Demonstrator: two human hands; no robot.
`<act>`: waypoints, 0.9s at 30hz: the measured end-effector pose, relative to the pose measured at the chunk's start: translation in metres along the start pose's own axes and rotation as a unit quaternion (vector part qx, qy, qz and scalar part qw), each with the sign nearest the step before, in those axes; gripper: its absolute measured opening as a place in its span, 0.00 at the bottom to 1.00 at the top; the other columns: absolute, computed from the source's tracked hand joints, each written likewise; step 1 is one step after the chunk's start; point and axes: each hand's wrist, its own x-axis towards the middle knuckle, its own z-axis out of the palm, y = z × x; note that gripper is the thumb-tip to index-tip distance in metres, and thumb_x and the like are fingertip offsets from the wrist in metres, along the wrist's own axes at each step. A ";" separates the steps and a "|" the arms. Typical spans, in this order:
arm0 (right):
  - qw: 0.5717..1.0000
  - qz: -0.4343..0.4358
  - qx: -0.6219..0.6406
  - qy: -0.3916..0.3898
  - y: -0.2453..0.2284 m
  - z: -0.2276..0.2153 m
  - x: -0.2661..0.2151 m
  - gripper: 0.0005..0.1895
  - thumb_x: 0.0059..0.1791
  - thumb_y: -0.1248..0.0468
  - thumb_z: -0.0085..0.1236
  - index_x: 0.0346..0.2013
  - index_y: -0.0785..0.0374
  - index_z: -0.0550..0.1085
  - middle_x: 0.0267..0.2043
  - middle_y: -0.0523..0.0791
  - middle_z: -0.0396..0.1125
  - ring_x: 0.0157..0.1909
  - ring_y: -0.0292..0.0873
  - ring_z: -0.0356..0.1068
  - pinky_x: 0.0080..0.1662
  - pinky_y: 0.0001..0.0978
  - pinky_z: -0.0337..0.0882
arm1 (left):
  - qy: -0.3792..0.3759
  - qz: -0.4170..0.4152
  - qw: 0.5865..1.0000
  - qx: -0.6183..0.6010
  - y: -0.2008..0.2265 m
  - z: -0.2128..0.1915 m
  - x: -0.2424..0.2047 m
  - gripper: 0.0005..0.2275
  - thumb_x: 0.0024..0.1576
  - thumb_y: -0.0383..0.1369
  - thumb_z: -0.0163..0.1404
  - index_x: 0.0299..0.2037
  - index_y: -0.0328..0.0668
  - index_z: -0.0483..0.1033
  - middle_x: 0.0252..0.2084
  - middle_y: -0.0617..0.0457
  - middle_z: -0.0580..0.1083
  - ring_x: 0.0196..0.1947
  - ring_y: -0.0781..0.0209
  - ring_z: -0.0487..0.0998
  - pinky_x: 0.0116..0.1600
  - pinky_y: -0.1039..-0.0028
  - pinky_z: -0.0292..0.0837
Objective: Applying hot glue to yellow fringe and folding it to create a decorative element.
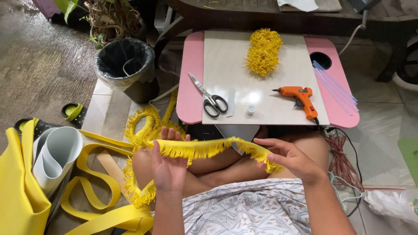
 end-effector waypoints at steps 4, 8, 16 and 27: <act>0.980 -0.086 0.171 -0.051 0.030 -0.026 -0.008 0.15 0.47 0.73 0.36 0.43 0.83 0.68 0.24 0.66 0.71 0.29 0.58 0.76 0.38 0.49 0.75 | 0.003 -0.050 0.995 0.085 -0.010 -0.001 -0.003 0.20 0.59 0.39 0.35 0.61 0.46 0.57 0.54 0.51 0.64 0.54 0.59 0.67 0.62 0.58 0.61; 0.933 -0.110 0.312 -0.140 -0.011 -0.003 -0.011 0.21 0.48 0.61 0.36 0.43 0.77 0.69 0.38 0.63 0.68 0.41 0.60 0.68 0.54 0.60 0.60 | -0.092 -0.084 0.987 0.097 -0.026 -0.018 -0.006 0.23 0.57 0.33 0.40 0.63 0.34 0.55 0.55 0.42 0.67 0.50 0.58 0.69 0.51 0.69 0.69; 0.959 -0.201 0.194 0.036 0.001 -0.029 -0.020 0.11 0.46 0.64 0.59 0.38 0.69 0.73 0.23 0.51 0.69 0.22 0.41 0.66 0.29 0.27 0.69 | -0.125 -0.302 0.891 0.316 -0.069 -0.051 -0.040 0.19 0.56 0.33 0.40 0.53 0.23 0.66 0.48 0.37 0.72 0.47 0.49 0.74 0.53 0.58 0.74; 0.947 -0.230 0.213 0.071 -0.010 -0.033 -0.021 0.12 0.49 0.59 0.46 0.23 0.58 0.71 0.35 0.46 0.60 0.43 0.42 0.59 0.50 0.36 0.60 | -0.204 -0.154 0.841 0.477 -0.067 0.003 -0.007 0.11 0.55 0.29 0.45 0.45 0.33 0.74 0.39 0.46 0.76 0.41 0.61 0.78 0.49 0.75 0.75</act>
